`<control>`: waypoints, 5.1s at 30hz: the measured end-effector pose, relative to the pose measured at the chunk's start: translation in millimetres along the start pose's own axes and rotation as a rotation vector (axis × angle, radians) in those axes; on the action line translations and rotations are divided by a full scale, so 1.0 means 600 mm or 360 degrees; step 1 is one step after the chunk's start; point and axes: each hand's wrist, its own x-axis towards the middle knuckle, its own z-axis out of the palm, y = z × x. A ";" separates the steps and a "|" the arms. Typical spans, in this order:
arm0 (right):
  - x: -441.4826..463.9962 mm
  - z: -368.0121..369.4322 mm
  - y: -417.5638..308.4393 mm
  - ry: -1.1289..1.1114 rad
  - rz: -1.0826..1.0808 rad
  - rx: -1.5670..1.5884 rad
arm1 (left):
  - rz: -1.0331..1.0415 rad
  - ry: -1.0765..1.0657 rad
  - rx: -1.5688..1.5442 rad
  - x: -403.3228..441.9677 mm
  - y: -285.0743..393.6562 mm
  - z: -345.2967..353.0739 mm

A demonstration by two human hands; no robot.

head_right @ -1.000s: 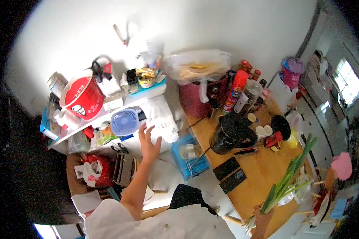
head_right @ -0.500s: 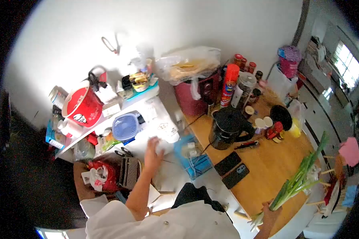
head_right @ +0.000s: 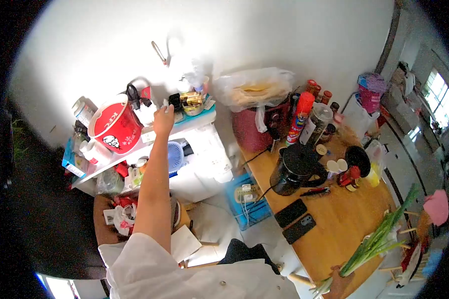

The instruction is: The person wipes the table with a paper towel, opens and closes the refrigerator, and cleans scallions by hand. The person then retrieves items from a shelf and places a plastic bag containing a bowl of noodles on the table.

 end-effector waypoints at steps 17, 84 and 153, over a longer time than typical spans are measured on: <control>-0.052 0.041 -0.057 0.0170 0.0177 -0.0038 | 0.0321 0.0302 -0.0547 -0.039 0.001 -0.003; 0.015 0.135 -0.108 -0.0162 0.0137 -0.0073 | 0.0606 0.0352 -0.0332 -0.136 -0.006 -0.067; 0.112 -0.520 0.054 0.0610 0.0410 0.0303 | 0.1867 -0.1609 -0.0826 -1.142 0.531 -0.081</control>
